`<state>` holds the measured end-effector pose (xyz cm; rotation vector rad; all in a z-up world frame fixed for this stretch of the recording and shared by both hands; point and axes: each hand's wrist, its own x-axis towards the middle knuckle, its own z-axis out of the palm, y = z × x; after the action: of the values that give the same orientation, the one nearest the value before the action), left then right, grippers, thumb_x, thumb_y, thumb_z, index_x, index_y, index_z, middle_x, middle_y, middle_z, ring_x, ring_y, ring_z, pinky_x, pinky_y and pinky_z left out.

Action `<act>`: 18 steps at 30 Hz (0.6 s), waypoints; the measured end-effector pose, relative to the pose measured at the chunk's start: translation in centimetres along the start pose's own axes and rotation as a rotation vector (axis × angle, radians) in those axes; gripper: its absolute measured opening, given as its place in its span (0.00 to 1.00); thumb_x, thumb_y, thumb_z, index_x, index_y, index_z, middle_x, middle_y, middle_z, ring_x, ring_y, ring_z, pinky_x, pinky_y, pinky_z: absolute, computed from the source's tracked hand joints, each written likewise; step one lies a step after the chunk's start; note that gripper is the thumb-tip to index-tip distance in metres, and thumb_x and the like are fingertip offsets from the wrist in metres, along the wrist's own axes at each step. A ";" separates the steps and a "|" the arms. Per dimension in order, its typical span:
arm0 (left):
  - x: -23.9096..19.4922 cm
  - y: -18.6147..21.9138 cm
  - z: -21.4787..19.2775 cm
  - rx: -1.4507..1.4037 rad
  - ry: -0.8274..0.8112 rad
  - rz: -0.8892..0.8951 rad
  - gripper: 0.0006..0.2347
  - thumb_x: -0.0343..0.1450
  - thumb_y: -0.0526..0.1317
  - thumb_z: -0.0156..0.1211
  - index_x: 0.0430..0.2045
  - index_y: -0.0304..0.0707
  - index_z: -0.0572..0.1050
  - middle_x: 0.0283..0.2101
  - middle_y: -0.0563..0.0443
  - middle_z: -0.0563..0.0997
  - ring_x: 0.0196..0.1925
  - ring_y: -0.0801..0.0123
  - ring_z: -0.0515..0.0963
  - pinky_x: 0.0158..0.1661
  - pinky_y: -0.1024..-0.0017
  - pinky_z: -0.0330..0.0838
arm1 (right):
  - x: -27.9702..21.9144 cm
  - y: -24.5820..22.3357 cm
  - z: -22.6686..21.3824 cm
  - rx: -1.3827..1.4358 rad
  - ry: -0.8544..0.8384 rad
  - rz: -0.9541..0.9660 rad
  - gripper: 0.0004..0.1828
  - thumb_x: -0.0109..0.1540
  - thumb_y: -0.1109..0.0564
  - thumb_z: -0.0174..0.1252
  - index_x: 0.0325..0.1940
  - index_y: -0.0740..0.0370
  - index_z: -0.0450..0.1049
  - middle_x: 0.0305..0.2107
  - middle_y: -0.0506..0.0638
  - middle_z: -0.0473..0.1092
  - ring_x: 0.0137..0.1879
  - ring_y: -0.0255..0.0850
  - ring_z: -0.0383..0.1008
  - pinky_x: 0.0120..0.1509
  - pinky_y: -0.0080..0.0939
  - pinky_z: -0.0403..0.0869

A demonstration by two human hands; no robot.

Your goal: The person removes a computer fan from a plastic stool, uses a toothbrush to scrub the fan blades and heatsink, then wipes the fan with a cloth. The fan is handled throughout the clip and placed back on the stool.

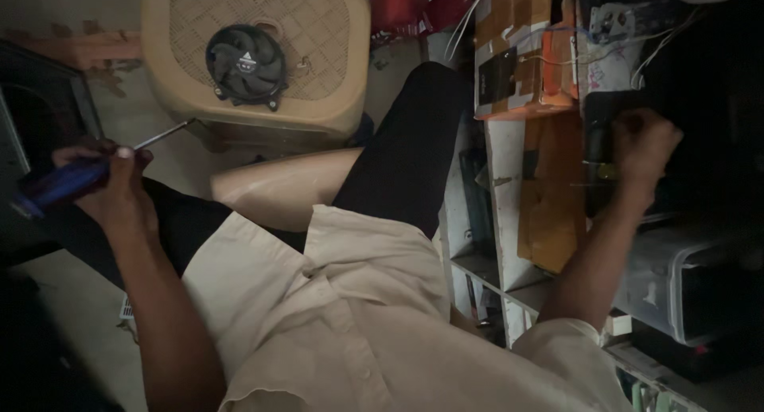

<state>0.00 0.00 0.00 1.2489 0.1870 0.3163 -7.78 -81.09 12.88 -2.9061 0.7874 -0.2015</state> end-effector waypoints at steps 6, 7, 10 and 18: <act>-0.4 -1.9 -0.1 0.009 -0.005 0.000 0.17 0.79 0.25 0.66 0.49 0.41 0.61 0.44 0.49 0.71 0.45 0.64 0.78 0.50 0.64 0.80 | -1.1 -3.9 -1.5 -0.130 0.190 -0.246 0.11 0.59 0.66 0.68 0.46 0.63 0.83 0.44 0.59 0.78 0.49 0.57 0.73 0.52 0.54 0.71; -0.4 -2.0 -0.2 0.016 -0.003 -0.003 0.17 0.79 0.25 0.66 0.49 0.41 0.61 0.44 0.49 0.71 0.45 0.64 0.78 0.50 0.64 0.80 | -1.2 -4.5 -2.0 -0.025 0.144 -0.282 0.10 0.60 0.67 0.67 0.46 0.64 0.82 0.44 0.59 0.78 0.50 0.53 0.75 0.54 0.50 0.73; -0.5 -2.1 -0.2 0.020 -0.002 -0.002 0.17 0.79 0.25 0.67 0.49 0.41 0.61 0.43 0.49 0.71 0.45 0.64 0.77 0.50 0.64 0.80 | -1.3 -6.5 -2.9 0.206 0.024 -0.307 0.09 0.62 0.68 0.66 0.47 0.65 0.80 0.43 0.57 0.77 0.48 0.45 0.79 0.55 0.43 0.76; -0.2 -2.1 -0.1 -0.032 0.009 -0.015 0.17 0.78 0.24 0.67 0.47 0.41 0.62 0.44 0.49 0.71 0.45 0.65 0.77 0.50 0.63 0.80 | -2.1 -8.5 -3.4 0.183 -0.018 -0.302 0.07 0.62 0.70 0.64 0.44 0.67 0.80 0.41 0.58 0.75 0.43 0.45 0.78 0.49 0.43 0.75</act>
<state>0.06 -0.55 -2.01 1.2141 0.1980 0.3111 -5.93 -73.07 17.37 -2.8312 0.3041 -0.2598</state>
